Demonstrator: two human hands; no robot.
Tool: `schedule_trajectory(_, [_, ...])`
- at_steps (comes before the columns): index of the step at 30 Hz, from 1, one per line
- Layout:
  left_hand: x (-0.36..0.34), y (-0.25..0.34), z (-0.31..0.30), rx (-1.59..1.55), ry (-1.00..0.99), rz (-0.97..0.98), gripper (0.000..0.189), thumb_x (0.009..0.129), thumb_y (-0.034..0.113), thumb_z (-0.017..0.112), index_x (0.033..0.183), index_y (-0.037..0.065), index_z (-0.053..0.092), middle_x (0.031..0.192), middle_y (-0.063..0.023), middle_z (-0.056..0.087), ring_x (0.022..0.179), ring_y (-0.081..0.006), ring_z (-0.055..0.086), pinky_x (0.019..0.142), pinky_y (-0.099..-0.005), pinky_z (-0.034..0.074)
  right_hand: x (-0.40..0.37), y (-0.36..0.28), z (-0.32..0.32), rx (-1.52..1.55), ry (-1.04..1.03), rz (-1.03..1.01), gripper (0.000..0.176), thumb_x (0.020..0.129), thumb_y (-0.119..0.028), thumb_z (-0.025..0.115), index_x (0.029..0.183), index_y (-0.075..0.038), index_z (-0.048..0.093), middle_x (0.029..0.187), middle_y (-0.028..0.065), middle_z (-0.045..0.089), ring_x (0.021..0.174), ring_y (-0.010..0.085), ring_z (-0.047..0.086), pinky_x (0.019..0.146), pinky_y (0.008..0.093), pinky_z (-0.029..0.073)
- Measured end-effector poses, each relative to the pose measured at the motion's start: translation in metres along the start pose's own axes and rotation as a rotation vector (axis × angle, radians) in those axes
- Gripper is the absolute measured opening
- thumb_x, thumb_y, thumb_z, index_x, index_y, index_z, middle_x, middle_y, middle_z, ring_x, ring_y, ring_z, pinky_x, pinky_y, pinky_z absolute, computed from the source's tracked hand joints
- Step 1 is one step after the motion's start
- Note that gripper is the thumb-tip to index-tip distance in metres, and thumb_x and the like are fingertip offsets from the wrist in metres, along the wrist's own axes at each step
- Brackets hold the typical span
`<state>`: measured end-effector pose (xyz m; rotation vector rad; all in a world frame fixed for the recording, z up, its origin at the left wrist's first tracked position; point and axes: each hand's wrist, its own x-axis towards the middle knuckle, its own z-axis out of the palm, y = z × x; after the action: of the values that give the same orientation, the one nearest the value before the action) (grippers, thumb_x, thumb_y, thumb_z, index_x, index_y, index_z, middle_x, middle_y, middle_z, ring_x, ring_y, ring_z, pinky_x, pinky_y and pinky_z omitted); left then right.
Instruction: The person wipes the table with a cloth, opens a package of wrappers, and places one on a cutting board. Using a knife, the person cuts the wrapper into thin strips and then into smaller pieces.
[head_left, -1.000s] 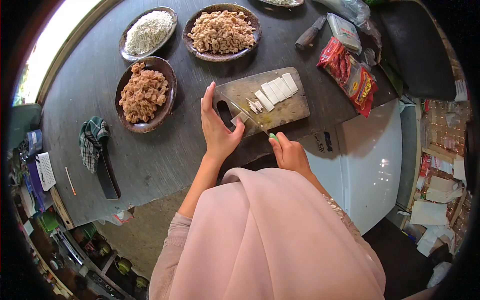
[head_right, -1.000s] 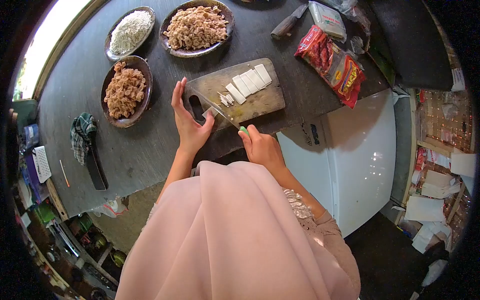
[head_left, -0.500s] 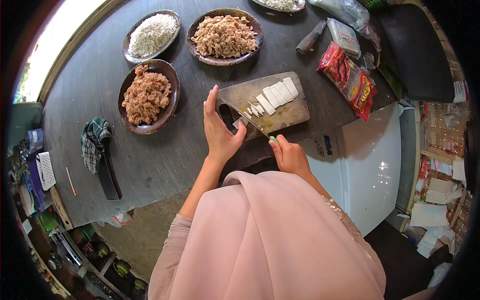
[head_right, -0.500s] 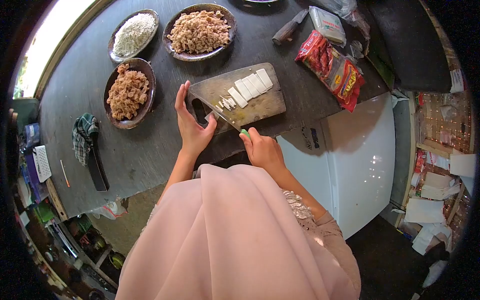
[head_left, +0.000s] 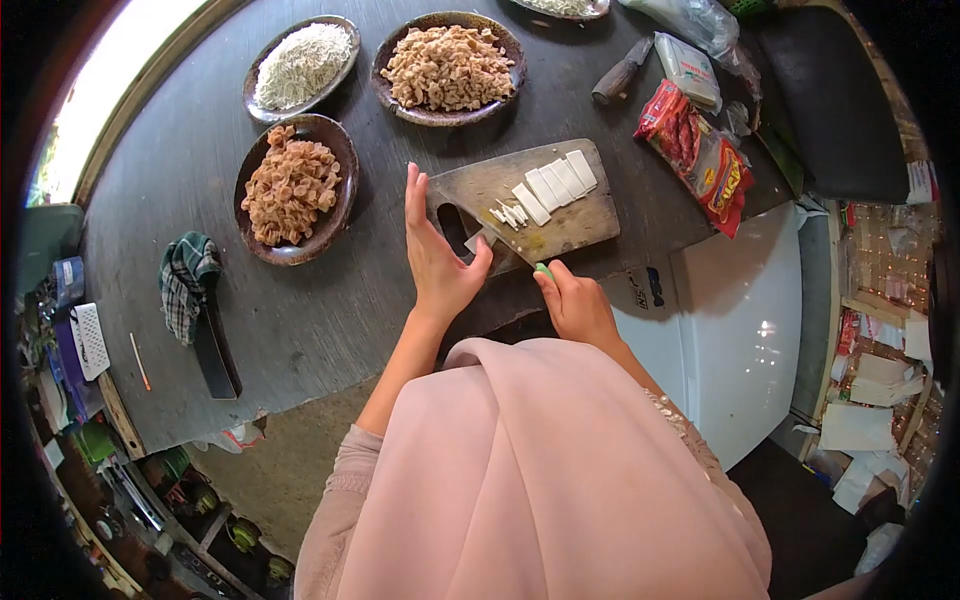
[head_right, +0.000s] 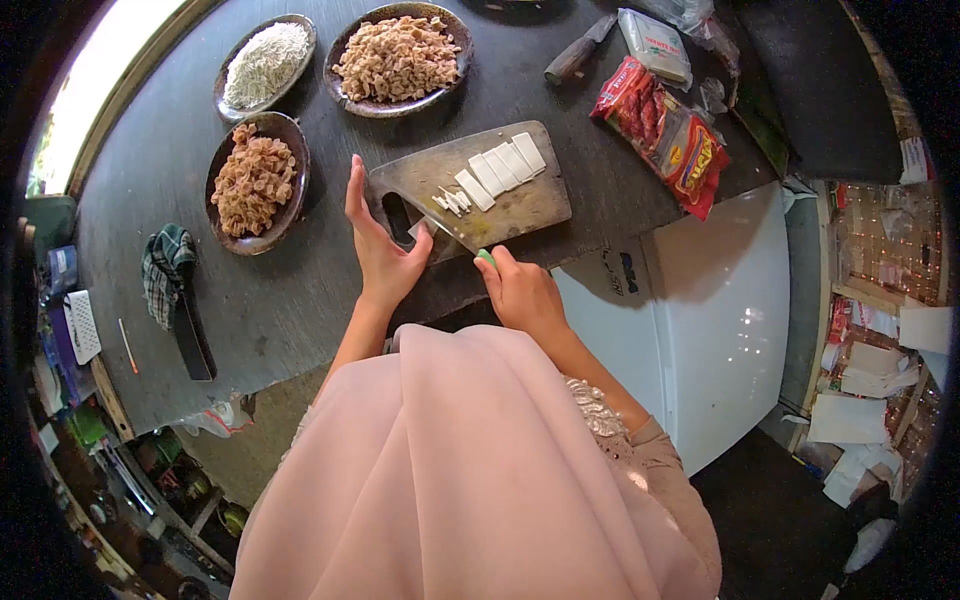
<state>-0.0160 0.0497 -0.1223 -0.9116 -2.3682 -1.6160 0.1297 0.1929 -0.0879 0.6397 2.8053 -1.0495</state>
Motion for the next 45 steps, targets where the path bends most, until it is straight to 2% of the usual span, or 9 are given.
schedule_trajectory(23, [-0.001, 0.0, 0.001, -0.014, 0.001, -0.004, 0.102, 0.068, -0.002, 0.07, 0.153, 0.002, 0.013, 0.159, -0.0258, 0.022, 0.149, -0.0404, 0.024, 0.124, -0.0475, 0.017, -0.005, -0.001, 0.001, 0.019, -0.013, 0.008, 0.033, 0.104, -0.035, 0.049, 0.091, -0.005, 0.05, 0.068, 0.025, 0.062, 0.068, 0.0494, 0.061, 0.056, 0.0578, 0.044])
schedule_trajectory(25, [-0.001, -0.001, 0.002, 0.002, 0.037, 0.011, 0.099, 0.068, 0.001, 0.071, 0.152, 0.002, 0.018, 0.158, -0.0271, 0.025, 0.145, -0.0427, 0.03, 0.12, -0.0458, 0.026, -0.003, 0.0, 0.001, 0.015, -0.01, 0.002, 0.033, 0.104, -0.036, 0.049, 0.091, -0.005, 0.05, 0.067, 0.0246, 0.063, 0.068, 0.0492, 0.061, 0.056, 0.0578, 0.044])
schedule_trajectory(32, [-0.001, -0.001, 0.002, -0.006, 0.031, -0.001, 0.1, 0.068, 0.001, 0.071, 0.152, 0.002, 0.018, 0.158, -0.0267, 0.025, 0.146, -0.0422, 0.03, 0.12, -0.0458, 0.027, -0.009, -0.003, -0.002, 0.024, -0.021, 0.012, 0.034, 0.104, -0.036, 0.049, 0.091, -0.005, 0.05, 0.068, 0.0246, 0.063, 0.069, 0.049, 0.061, 0.057, 0.0574, 0.044])
schedule_trajectory(34, [-0.001, 0.0, 0.001, -0.013, 0.001, -0.01, 0.102, 0.068, -0.002, 0.07, 0.152, 0.003, 0.013, 0.159, -0.0257, 0.022, 0.148, -0.0405, 0.024, 0.124, -0.0474, 0.018, -0.005, -0.003, 0.001, -0.003, -0.016, 0.018, 0.034, 0.104, -0.036, 0.049, 0.09, -0.005, 0.05, 0.068, 0.0247, 0.063, 0.069, 0.049, 0.061, 0.057, 0.0574, 0.044])
schedule_trajectory(41, [-0.001, 0.001, 0.0, -0.023, 0.0, -0.011, 0.101, 0.069, -0.002, 0.07, 0.152, 0.003, 0.013, 0.159, -0.025, 0.023, 0.148, -0.0397, 0.025, 0.124, -0.0471, 0.018, -0.008, -0.004, 0.0, 0.04, -0.018, -0.006, 0.034, 0.104, -0.036, 0.049, 0.091, -0.005, 0.05, 0.068, 0.0243, 0.063, 0.068, 0.049, 0.061, 0.056, 0.0573, 0.044])
schedule_trajectory(45, [0.0, 0.001, 0.001, -0.013, 0.003, -0.013, 0.101, 0.069, -0.001, 0.07, 0.152, 0.003, 0.014, 0.159, -0.0248, 0.023, 0.148, -0.0395, 0.025, 0.124, -0.0469, 0.018, -0.006, -0.008, 0.003, -0.033, 0.002, 0.008, 0.034, 0.104, -0.036, 0.05, 0.091, -0.005, 0.05, 0.067, 0.0239, 0.063, 0.067, 0.0488, 0.062, 0.056, 0.0577, 0.045])
